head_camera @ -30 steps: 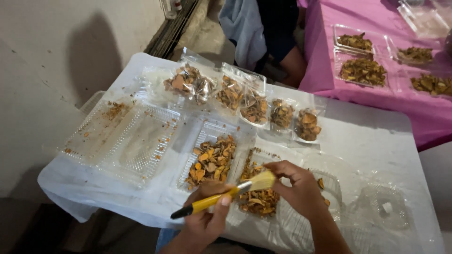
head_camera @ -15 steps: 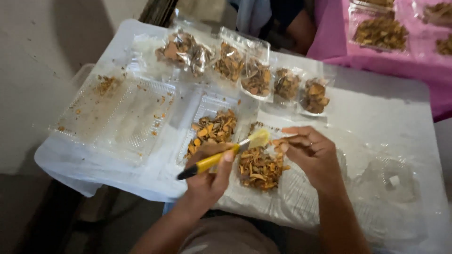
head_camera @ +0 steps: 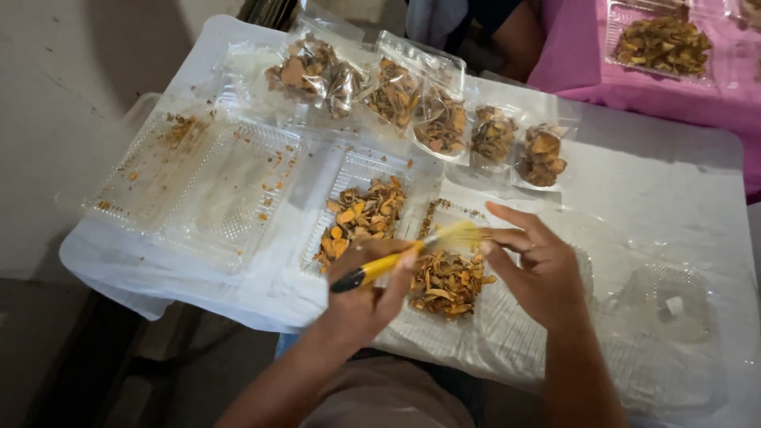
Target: Packing and sorting dried tea or herbs into plastic containers using a brush and hands.
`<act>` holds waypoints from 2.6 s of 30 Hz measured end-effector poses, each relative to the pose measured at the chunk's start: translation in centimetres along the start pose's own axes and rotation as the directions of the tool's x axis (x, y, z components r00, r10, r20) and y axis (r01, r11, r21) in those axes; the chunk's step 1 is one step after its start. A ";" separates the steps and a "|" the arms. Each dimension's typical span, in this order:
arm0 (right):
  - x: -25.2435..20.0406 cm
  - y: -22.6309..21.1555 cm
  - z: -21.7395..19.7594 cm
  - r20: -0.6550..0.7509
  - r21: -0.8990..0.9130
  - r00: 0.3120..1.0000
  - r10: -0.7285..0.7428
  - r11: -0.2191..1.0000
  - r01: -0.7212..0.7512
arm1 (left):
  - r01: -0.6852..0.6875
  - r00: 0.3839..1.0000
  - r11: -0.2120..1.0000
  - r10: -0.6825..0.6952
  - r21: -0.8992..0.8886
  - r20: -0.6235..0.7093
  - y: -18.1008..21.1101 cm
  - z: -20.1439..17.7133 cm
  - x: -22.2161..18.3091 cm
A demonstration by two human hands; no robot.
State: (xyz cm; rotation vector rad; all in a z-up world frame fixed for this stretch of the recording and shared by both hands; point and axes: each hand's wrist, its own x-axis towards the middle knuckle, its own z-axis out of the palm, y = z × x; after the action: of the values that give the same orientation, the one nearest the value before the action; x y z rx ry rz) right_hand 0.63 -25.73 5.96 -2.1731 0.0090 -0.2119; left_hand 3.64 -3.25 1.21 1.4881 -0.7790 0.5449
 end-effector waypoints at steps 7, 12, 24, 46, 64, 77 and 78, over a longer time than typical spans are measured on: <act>-0.2 7.1 -7.1 -0.017 -0.514 0.999 -0.047 0.857 0.032 | 0.094 0.987 0.948 -0.049 0.304 -0.152 2.4 -2.7 -0.7; 0.0 8.3 -5.4 -0.100 -0.660 0.988 0.115 0.736 -0.152 | 0.010 0.996 0.729 0.055 0.684 -0.074 2.5 -3.4 -2.1; 0.5 4.8 3.6 0.520 -0.541 0.852 -0.059 0.749 0.382 | 0.273 0.949 0.929 -0.217 0.250 -0.228 2.6 -3.0 -2.0; 0.7 3.9 1.9 0.271 0.349 0.959 0.087 0.919 -0.182 | 0.035 0.997 0.997 -0.031 0.063 -0.072 2.9 -1.2 -1.9; 0.7 5.8 2.6 0.127 0.501 0.982 0.140 0.845 -0.186 | -0.118 0.956 0.993 0.122 0.030 -0.267 2.5 -0.5 -2.9; 0.3 4.4 2.4 0.087 0.433 0.994 0.071 0.896 -0.102 | 0.028 0.994 0.997 -0.019 0.077 -0.109 3.1 -1.2 -2.3; 0.4 4.7 2.3 0.059 0.425 0.996 0.068 0.901 -0.087 | 0.083 0.995 0.986 -0.073 0.146 -0.073 3.5 -1.4 -1.8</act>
State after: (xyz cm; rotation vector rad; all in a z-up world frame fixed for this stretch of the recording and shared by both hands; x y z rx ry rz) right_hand 1.72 -26.62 0.88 -1.7333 0.0228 -0.1084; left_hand 0.01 -1.47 2.36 1.6221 -0.6358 0.6013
